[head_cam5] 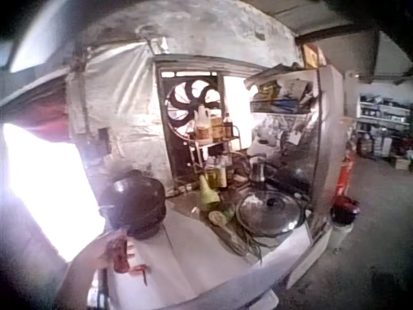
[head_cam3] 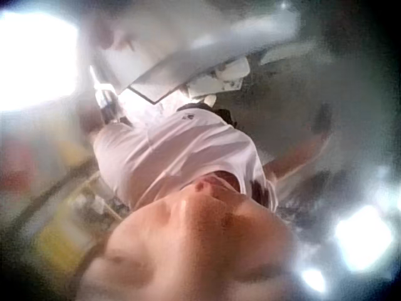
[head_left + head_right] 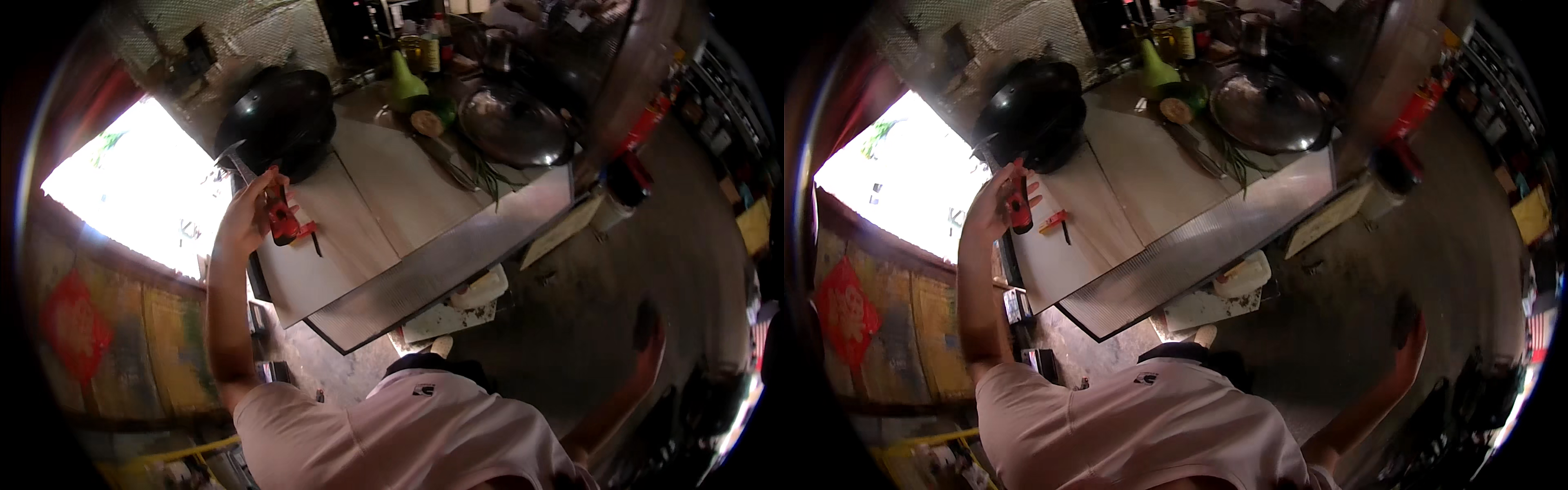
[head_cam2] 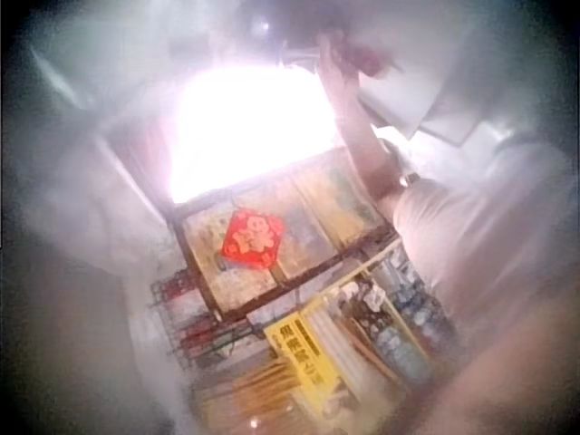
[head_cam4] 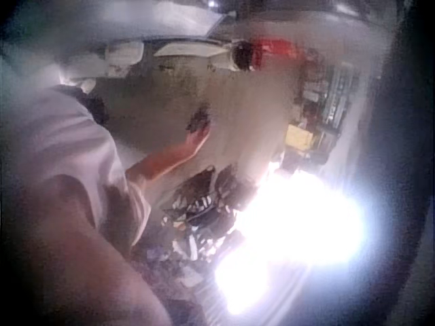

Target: The person washes a wok in an outdoor sink, then moves indoors to sweep the floor with a broom and dustpan. They collect debris into the dustpan and continue sweeping around furniture and equipment.

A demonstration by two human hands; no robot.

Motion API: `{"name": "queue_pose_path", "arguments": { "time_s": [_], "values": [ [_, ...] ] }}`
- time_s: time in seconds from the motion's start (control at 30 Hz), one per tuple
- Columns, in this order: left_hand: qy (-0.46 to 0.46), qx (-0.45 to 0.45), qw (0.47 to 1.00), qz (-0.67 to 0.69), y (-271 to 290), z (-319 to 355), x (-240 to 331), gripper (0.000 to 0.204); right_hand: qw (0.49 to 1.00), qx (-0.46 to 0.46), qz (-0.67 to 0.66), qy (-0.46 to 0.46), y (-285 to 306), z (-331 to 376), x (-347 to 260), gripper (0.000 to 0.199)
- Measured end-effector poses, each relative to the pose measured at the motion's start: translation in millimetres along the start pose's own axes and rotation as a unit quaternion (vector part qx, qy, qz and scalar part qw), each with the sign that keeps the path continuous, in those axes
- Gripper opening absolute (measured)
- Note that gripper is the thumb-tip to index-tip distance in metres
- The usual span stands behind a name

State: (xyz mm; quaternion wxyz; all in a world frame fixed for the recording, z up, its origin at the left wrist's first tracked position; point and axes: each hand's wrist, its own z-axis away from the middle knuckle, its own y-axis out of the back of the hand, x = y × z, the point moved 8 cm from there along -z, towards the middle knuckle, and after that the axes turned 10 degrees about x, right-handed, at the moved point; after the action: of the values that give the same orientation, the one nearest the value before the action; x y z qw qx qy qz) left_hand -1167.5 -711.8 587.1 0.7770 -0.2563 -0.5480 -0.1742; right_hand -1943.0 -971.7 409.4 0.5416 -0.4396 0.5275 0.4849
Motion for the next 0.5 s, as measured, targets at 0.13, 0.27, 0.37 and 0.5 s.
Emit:
{"name": "queue_pose_path", "arguments": {
  "time_s": [0.13, 0.27, 0.37, 0.5],
  "values": [
    [-0.042, -0.122, 0.988, -0.089, -1, -1, 28, 0.034, 0.775, 0.178, 0.59, 0.144, 139, -99, 154, 0.039],
    [-0.111, -0.208, 0.965, -0.117, 54, 18, 68, 0.049, 0.838, 0.13, 0.497, 0.183, -57, -110, 114, 0.035],
    [-0.177, -0.175, 0.953, -0.175, 54, 17, 85, 0.044, 0.947, -0.013, 0.288, 0.142, -207, -107, 17, 0.028],
    [-0.166, -0.017, 0.917, -0.363, 23, -21, 68, 0.042, 0.863, -0.264, 0.16, 0.401, -383, -28, -66, 0.039]
  ]
}}
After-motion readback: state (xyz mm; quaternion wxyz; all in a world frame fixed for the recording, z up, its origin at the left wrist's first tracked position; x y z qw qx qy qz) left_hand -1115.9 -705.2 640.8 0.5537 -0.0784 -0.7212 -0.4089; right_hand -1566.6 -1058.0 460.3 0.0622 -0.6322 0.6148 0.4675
